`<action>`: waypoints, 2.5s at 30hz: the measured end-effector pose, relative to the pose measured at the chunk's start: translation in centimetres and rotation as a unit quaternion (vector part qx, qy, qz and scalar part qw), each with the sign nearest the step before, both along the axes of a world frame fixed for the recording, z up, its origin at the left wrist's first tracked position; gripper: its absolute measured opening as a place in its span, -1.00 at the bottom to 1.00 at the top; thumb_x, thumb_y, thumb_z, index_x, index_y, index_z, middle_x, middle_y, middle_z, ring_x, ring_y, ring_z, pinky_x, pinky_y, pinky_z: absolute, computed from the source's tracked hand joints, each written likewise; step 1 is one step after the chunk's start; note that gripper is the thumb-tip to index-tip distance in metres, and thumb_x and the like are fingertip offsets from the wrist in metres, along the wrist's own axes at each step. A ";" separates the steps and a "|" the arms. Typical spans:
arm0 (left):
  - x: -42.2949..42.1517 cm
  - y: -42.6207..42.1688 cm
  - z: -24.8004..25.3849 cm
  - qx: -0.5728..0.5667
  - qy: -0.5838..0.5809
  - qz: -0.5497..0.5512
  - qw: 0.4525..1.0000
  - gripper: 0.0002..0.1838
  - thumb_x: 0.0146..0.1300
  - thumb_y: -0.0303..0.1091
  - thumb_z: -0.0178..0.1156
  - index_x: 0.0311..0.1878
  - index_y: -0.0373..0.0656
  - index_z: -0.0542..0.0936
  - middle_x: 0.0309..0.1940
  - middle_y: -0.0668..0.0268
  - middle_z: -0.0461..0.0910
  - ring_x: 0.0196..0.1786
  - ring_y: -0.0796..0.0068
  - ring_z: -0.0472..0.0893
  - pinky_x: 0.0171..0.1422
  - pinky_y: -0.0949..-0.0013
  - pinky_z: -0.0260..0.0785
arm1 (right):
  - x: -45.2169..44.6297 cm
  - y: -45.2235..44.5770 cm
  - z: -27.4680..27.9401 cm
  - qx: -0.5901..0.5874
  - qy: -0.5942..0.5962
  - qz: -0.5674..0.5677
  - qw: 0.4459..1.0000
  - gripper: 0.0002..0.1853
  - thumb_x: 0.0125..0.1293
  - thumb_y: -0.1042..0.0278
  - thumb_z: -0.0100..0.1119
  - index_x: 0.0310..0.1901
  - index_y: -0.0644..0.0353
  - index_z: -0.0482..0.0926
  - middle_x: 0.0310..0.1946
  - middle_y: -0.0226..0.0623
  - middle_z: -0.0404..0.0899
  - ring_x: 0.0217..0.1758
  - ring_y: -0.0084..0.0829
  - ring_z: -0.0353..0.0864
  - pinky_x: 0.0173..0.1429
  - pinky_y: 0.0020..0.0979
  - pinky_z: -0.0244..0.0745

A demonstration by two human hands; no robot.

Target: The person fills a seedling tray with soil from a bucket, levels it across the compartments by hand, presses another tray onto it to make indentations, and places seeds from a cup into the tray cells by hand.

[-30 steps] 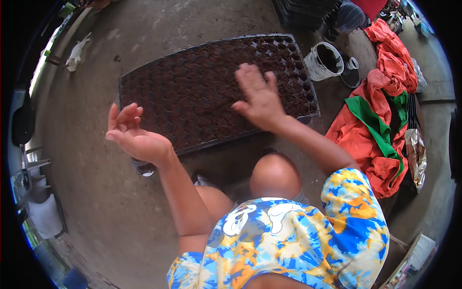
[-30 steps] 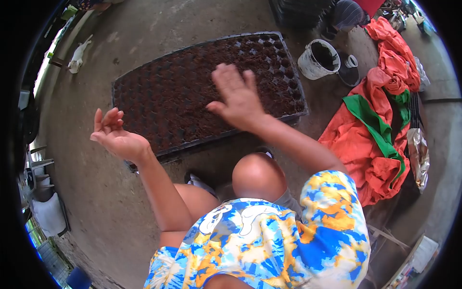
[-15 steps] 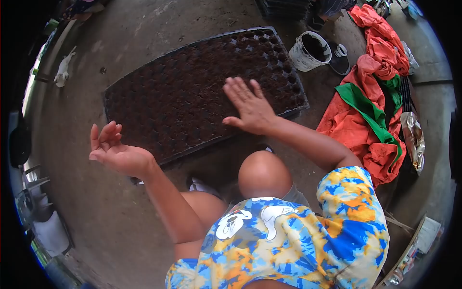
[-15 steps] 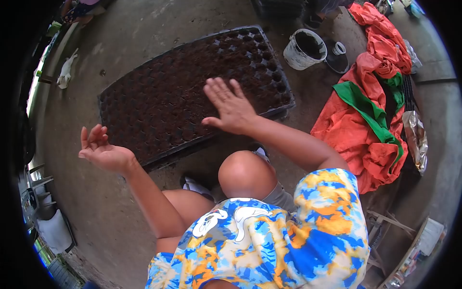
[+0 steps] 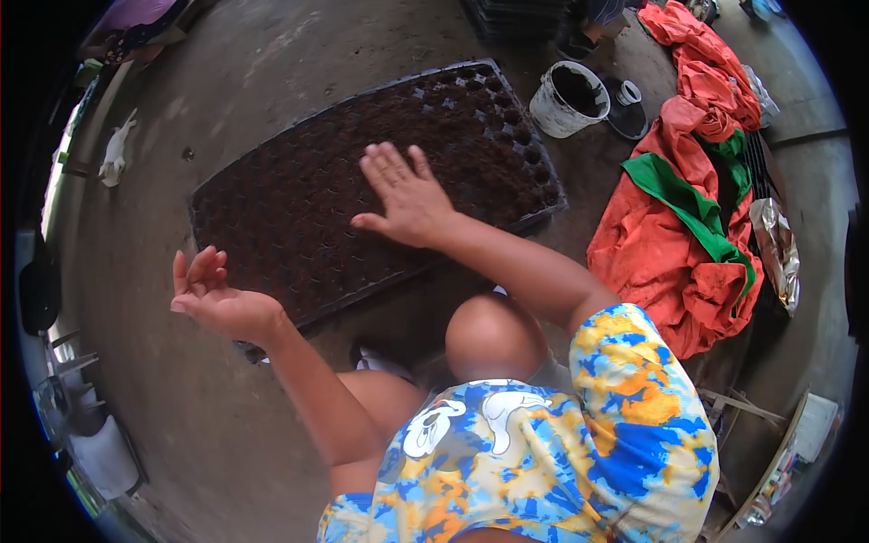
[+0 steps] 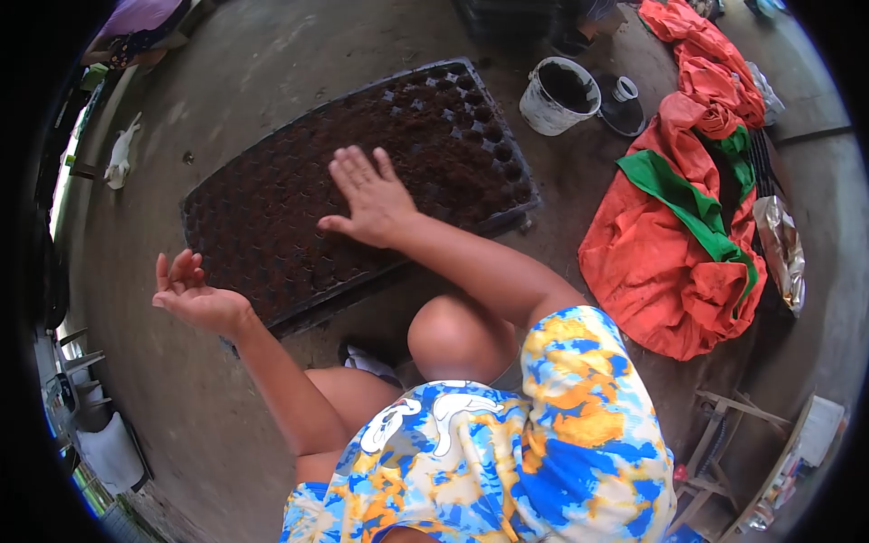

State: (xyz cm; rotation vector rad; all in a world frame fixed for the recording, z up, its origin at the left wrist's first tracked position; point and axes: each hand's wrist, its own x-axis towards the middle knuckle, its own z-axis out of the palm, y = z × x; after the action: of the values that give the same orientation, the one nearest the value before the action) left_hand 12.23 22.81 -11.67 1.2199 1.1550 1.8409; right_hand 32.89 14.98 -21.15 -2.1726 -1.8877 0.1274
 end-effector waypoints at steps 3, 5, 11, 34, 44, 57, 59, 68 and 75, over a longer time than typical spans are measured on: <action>-0.1 0.0 0.0 0.008 -0.006 -0.018 1.000 -0.31 0.45 0.21 -0.38 0.07 -0.24 0.49 -0.31 0.23 0.61 -0.27 0.50 0.51 -0.13 0.44 0.28 | 6.0 -3.4 0.2 -0.001 -0.069 -0.135 0.989 0.00 0.26 -0.51 -0.39 0.47 0.21 -0.07 0.53 -0.20 -0.19 0.60 -0.32 -0.33 0.54 -0.03 -0.62; 0.0 -0.2 0.2 0.011 -0.011 -0.019 1.000 -0.31 0.45 0.21 -0.38 0.07 -0.23 0.48 -0.31 0.23 0.61 -0.27 0.50 0.51 -0.13 0.44 0.28 | 7.4 -4.0 1.7 0.020 -0.077 -0.177 0.981 -0.03 0.28 -0.49 -0.40 0.46 0.22 -0.05 0.52 -0.19 -0.16 0.60 -0.30 -0.30 0.53 0.02 -0.58; 0.8 -0.2 0.2 -0.011 -0.013 -0.008 1.000 -0.34 0.47 0.18 -0.41 0.07 -0.22 0.47 -0.32 0.24 0.60 -0.27 0.51 0.51 -0.11 0.44 0.27 | -1.6 -2.1 1.3 0.012 0.024 0.041 0.999 -0.07 0.32 -0.45 -0.38 0.45 0.23 0.01 0.50 -0.13 -0.08 0.59 -0.27 -0.22 0.53 0.00 -0.54; 0.6 -0.1 0.4 -0.010 -0.018 -0.011 1.000 -0.33 0.46 0.19 -0.42 0.04 -0.21 0.49 -0.33 0.23 0.60 -0.27 0.49 0.52 -0.09 0.42 0.27 | 5.1 -10.6 4.0 0.070 0.089 0.104 0.988 -0.81 0.02 0.42 0.37 -0.29 -0.02 0.64 -0.27 -0.44 0.46 -0.18 -0.38 0.48 -0.08 -0.34 0.31; 0.9 -0.1 0.1 -0.013 -0.017 -0.015 1.000 -0.34 0.47 0.18 -0.42 0.03 -0.20 0.49 -0.34 0.25 0.60 -0.27 0.50 0.52 -0.09 0.42 0.27 | 3.2 -9.5 3.3 0.066 0.043 0.096 0.992 -0.91 0.08 0.37 0.29 -0.39 0.02 0.55 -0.27 -0.45 0.44 -0.10 -0.38 0.45 0.04 -0.31 0.25; 0.8 -0.1 0.1 -0.007 -0.014 -0.020 1.000 -0.32 0.46 0.21 -0.42 0.05 -0.20 0.47 -0.33 0.26 0.60 -0.26 0.49 0.52 -0.08 0.42 0.27 | 3.6 -9.6 4.1 0.089 0.070 0.054 0.992 -0.91 0.13 0.37 0.26 -0.33 0.05 0.54 -0.24 -0.42 0.46 -0.11 -0.36 0.44 0.01 -0.28 0.20; 0.8 -0.1 0.0 -0.004 -0.017 -0.021 1.000 -0.32 0.46 0.21 -0.42 0.05 -0.21 0.47 -0.33 0.26 0.60 -0.26 0.49 0.52 -0.08 0.42 0.27 | 3.6 -9.8 4.2 0.076 0.085 0.058 0.992 -0.93 0.14 0.39 0.25 -0.33 0.05 0.57 -0.25 -0.43 0.47 -0.13 -0.37 0.45 0.00 -0.29 0.20; 0.8 -0.1 0.0 -0.004 -0.012 -0.021 1.000 -0.33 0.45 0.21 -0.40 0.04 -0.20 0.49 -0.33 0.26 0.60 -0.25 0.50 0.52 -0.08 0.43 0.27 | 4.4 -11.2 4.1 0.073 0.104 0.029 0.991 -0.87 0.08 0.45 0.28 -0.31 -0.01 0.64 -0.26 -0.44 0.49 -0.12 -0.38 0.47 0.01 -0.30 0.21; 0.9 -0.1 0.0 -0.001 -0.007 -0.022 1.000 -0.32 0.46 0.20 -0.42 0.03 -0.21 0.48 -0.33 0.24 0.60 -0.26 0.48 0.52 -0.07 0.42 0.33 | 3.8 -11.5 4.7 0.071 0.048 0.104 0.991 -0.72 -0.06 0.57 0.26 -0.29 -0.05 0.65 -0.22 -0.44 0.46 -0.09 -0.38 0.47 0.05 -0.29 0.21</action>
State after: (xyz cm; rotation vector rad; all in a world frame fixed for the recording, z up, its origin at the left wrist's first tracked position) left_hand 13.13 22.70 -11.71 1.2215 1.1134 1.8130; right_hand 36.65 3.48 -16.49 -1.8423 -1.9990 0.1318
